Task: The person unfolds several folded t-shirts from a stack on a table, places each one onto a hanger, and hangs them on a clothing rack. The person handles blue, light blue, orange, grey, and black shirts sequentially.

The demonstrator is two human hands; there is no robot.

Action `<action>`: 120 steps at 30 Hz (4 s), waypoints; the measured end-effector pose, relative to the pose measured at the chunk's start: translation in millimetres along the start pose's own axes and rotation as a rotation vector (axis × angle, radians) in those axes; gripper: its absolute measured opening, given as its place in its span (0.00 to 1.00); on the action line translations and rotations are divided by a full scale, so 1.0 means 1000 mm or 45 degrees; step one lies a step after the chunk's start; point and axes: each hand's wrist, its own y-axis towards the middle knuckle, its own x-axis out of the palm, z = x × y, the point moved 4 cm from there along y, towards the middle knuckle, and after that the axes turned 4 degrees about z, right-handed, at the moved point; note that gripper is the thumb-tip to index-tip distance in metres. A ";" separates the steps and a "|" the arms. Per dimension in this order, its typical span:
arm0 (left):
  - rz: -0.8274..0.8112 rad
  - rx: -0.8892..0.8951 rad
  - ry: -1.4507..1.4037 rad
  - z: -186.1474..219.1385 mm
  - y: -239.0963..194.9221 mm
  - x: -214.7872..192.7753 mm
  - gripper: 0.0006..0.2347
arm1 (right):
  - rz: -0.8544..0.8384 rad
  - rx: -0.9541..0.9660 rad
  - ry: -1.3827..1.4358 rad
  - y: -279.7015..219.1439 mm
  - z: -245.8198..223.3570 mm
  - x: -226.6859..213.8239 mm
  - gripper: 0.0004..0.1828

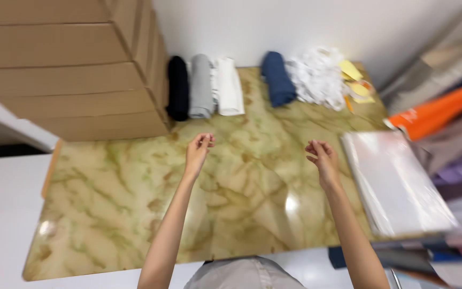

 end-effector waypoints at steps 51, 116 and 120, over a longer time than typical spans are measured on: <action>0.440 -0.880 -1.007 -0.055 0.024 0.044 0.15 | -0.657 0.972 0.600 -0.032 0.119 0.193 0.24; -0.855 -0.239 -0.433 0.141 -0.433 0.353 0.08 | 0.684 0.449 0.868 -0.311 -0.048 -0.336 0.44; -0.716 -0.623 -0.674 0.141 -0.416 0.345 0.19 | 0.771 0.330 1.057 -0.298 -0.015 -0.371 0.27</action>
